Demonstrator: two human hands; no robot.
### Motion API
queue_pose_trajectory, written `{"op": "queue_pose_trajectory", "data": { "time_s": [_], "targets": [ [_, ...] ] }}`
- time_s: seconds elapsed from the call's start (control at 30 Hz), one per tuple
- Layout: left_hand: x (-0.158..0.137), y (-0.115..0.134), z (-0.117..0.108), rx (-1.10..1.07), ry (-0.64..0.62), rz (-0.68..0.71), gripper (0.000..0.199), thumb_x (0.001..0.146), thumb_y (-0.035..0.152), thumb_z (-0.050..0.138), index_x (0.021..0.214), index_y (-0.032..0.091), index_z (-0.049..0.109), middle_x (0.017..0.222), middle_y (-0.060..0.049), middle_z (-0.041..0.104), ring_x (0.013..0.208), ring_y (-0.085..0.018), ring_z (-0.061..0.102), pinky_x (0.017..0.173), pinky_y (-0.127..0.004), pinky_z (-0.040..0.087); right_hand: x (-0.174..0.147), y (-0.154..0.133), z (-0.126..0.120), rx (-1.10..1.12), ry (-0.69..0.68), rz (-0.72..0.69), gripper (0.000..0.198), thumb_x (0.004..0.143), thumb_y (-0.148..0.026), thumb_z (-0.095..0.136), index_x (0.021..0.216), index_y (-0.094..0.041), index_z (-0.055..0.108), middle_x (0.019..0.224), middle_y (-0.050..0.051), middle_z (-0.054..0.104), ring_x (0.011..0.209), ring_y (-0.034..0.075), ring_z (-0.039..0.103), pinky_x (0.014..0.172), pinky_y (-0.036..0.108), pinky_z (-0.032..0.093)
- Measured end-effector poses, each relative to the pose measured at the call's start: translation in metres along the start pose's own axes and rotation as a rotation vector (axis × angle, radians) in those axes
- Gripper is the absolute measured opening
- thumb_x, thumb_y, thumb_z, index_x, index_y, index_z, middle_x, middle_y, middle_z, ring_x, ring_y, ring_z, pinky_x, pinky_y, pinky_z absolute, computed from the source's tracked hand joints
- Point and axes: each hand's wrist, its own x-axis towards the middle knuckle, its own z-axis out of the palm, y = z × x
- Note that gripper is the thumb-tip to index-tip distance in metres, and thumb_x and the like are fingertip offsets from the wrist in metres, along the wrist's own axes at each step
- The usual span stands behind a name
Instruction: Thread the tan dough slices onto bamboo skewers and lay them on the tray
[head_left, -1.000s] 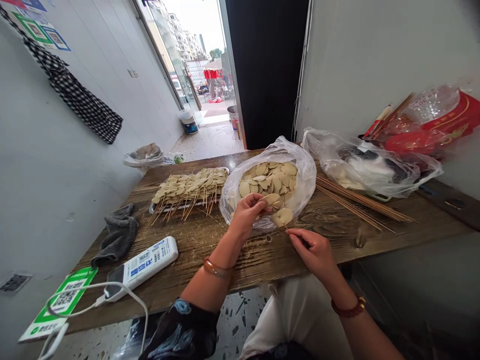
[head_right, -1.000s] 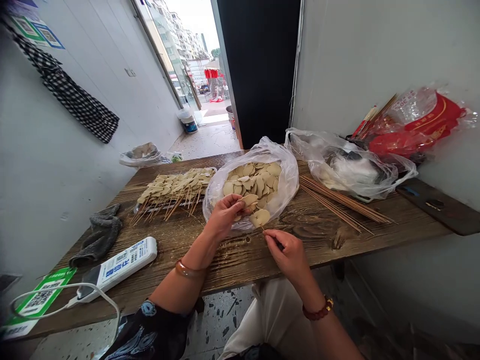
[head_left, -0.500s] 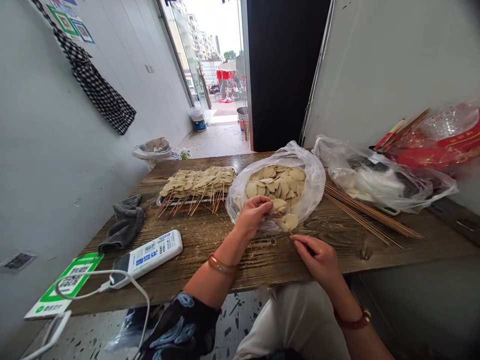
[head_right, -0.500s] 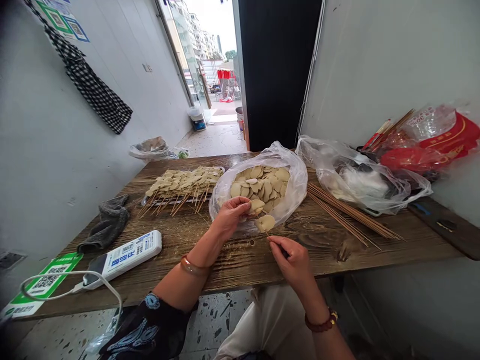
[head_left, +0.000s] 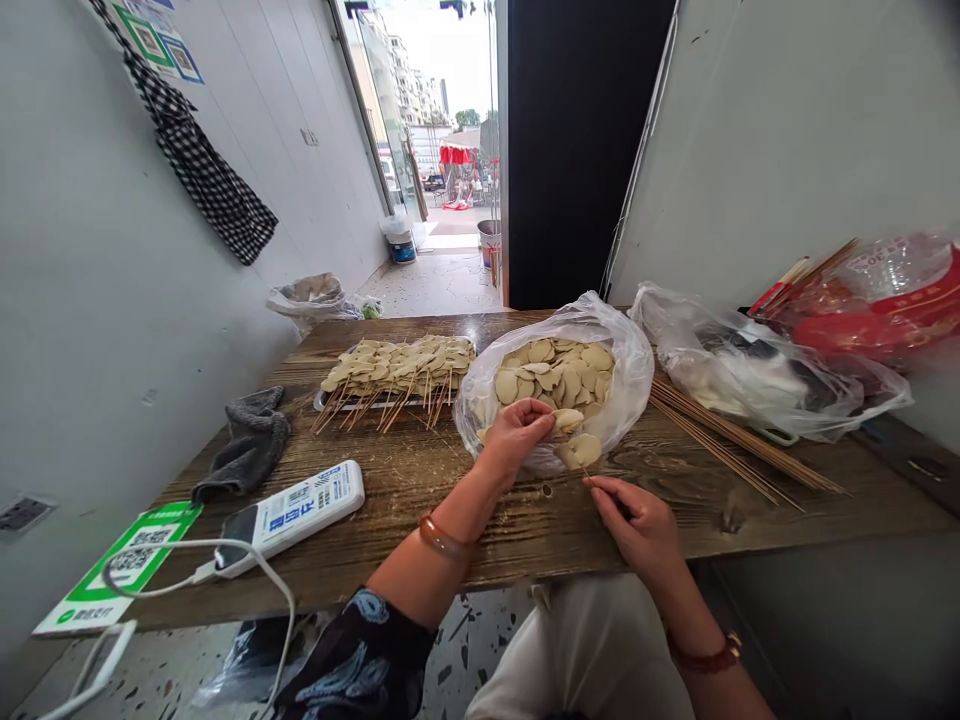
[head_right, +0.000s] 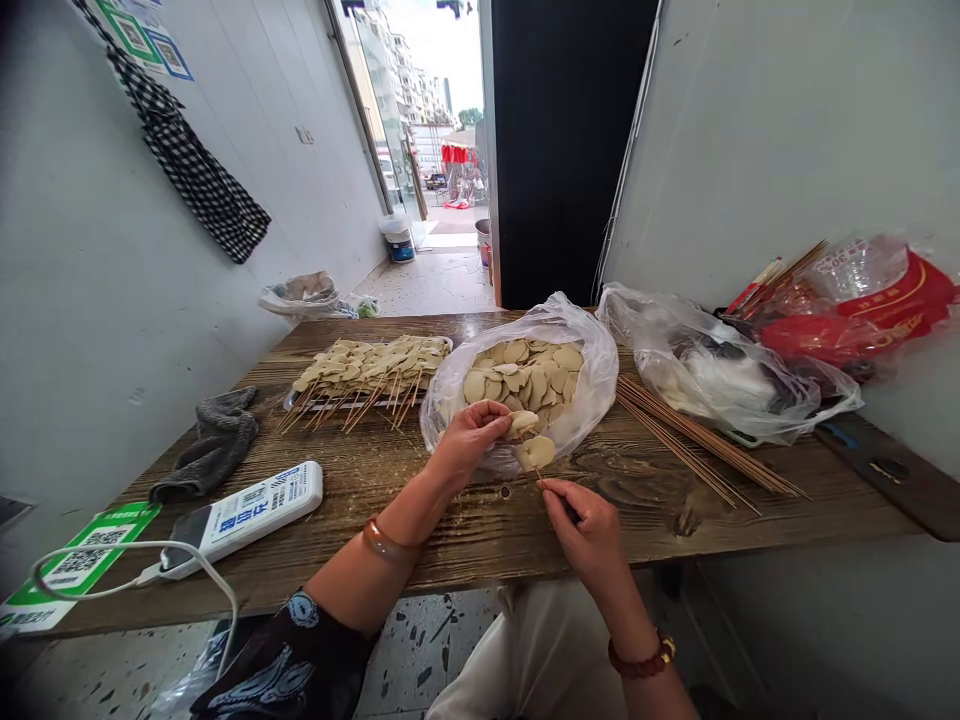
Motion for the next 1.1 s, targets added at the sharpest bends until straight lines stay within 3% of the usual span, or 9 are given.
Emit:
{"op": "queue_pose_trajectory", "data": {
  "time_s": [0.43,0.77,0.93,1.1],
  "targets": [
    [-0.0023,0.0027,0.0,0.143,0.043,0.11,0.023,0.066,0.033,0.072,0.074,0.013,0.063,0.061,0.001,0.057,0.053,-0.006,0.042,0.05,-0.02,0.029,0.0005,0.0001,0.0004,0.015,-0.003,0.018,0.022,0.087,-0.029,0.055,0.093,-0.023,0.075,0.092,0.006,0.077,0.083,0.023,0.073,0.075,0.034,0.058],
    [-0.0011,0.0023,0.0008,0.331,0.099,0.207,0.01,0.067,0.024,0.068,0.07,0.016,0.062,0.062,0.001,0.059,0.059,-0.01,0.051,0.055,-0.02,0.036,0.0012,0.0004,0.0009,0.036,0.0,0.04,0.022,0.087,-0.031,0.054,0.092,-0.023,0.075,0.091,0.006,0.077,0.083,0.022,0.072,0.074,0.033,0.058],
    [-0.0022,0.0023,0.0024,0.348,0.017,0.197,0.009,0.068,0.023,0.066,0.069,0.016,0.061,0.063,0.002,0.059,0.058,-0.009,0.05,0.056,-0.02,0.036,0.0024,-0.0004,0.0004,0.041,0.008,0.057,0.023,0.087,-0.032,0.054,0.091,-0.022,0.074,0.089,0.005,0.076,0.08,0.021,0.071,0.072,0.031,0.056],
    [-0.0046,0.0011,0.0033,0.249,-0.141,0.131,0.02,0.067,0.03,0.072,0.075,0.015,0.063,0.066,0.001,0.058,0.06,-0.008,0.048,0.056,-0.02,0.035,0.0036,-0.0045,-0.003,0.033,0.027,0.103,0.025,0.086,-0.035,0.054,0.089,-0.021,0.075,0.069,0.003,0.072,0.062,0.018,0.067,0.06,0.027,0.054]
  ]
}}
